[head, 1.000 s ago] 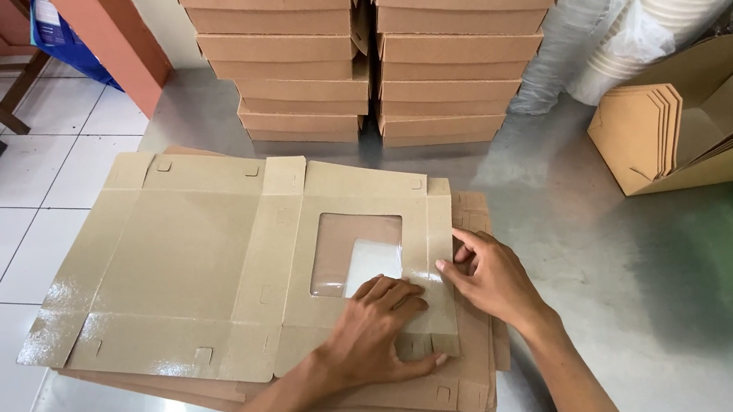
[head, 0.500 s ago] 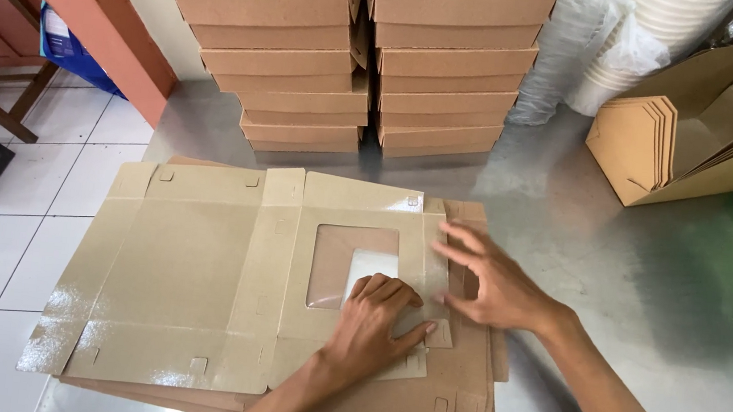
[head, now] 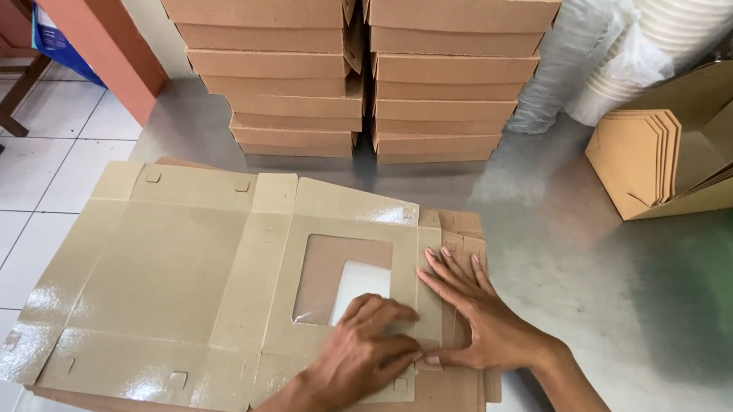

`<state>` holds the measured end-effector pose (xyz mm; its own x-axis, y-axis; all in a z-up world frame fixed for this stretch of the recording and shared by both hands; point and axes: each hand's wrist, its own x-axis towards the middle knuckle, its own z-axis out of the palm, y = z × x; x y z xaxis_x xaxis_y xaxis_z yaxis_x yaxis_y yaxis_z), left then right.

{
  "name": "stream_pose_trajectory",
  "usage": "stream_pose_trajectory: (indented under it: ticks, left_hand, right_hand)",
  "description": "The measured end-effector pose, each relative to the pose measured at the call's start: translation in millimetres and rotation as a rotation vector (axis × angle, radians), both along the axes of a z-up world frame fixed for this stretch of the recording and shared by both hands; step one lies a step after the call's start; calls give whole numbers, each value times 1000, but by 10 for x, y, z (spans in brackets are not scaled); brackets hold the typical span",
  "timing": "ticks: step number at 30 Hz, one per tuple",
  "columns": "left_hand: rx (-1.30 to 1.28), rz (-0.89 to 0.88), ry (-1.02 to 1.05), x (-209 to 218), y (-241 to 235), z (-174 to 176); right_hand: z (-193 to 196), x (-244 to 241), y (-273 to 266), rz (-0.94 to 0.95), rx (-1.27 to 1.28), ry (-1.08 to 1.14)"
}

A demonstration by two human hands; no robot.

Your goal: The person folds flat cardboard sheets into boxes by pressing along creases and tucking flaps. They handle multiple sheets one at a time on a metal table, stacking the finished boxes nearby.

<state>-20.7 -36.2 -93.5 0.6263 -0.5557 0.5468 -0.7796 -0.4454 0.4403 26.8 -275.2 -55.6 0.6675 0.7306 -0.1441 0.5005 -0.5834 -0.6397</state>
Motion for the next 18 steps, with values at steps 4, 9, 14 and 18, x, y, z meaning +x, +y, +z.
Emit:
stream_pose_trajectory:
  ticks: [4, 9, 14, 18]
  left_hand:
    - [0, -18, -44, -11, 44, 6]
    - [-35, -49, -25, -8, 76, 18]
    - [-71, -35, 49, 7, 64, 25]
    - [-86, -12, 88, 11, 56, 24]
  right_hand:
    - [31, -14, 22, 15, -14, -42]
    - [103, 6, -9, 45, -41, 92]
    - [33, -10, 19, 28, -27, 44]
    - [-30, -42, 32, 6, -35, -23]
